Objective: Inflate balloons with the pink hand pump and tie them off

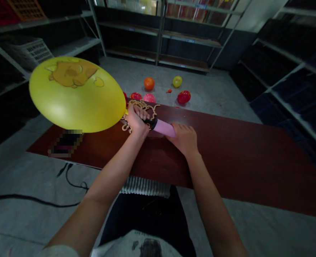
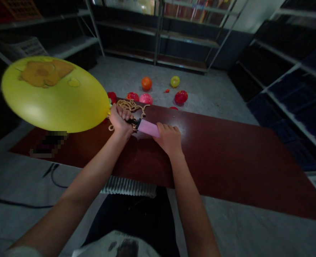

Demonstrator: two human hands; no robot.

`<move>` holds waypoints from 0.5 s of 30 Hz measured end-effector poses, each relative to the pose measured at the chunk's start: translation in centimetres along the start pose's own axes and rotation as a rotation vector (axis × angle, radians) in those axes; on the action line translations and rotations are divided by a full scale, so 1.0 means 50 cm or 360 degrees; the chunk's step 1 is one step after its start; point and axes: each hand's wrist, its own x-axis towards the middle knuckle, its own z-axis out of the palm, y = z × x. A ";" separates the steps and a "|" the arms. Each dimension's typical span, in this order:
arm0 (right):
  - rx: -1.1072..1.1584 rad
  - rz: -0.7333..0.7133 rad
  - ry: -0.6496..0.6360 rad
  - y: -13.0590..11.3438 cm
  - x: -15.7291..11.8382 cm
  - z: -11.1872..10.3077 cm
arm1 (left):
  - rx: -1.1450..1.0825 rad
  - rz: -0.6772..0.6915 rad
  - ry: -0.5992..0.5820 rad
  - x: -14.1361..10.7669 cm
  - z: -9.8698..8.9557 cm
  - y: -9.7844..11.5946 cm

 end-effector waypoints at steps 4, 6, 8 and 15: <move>-0.0032 -0.0016 0.0007 0.013 -0.003 -0.005 | -0.0085 0.0027 -0.0023 -0.002 0.002 0.006; -0.0060 -0.0016 0.0022 0.025 -0.006 -0.008 | -0.0125 0.0050 -0.0030 -0.003 0.003 0.013; -0.0103 -0.0022 0.0050 0.040 -0.010 -0.011 | -0.0153 0.0069 -0.0051 -0.003 0.005 0.023; -0.0212 0.0094 0.0228 0.095 -0.027 -0.012 | -0.0185 0.0113 -0.0027 -0.006 0.014 0.064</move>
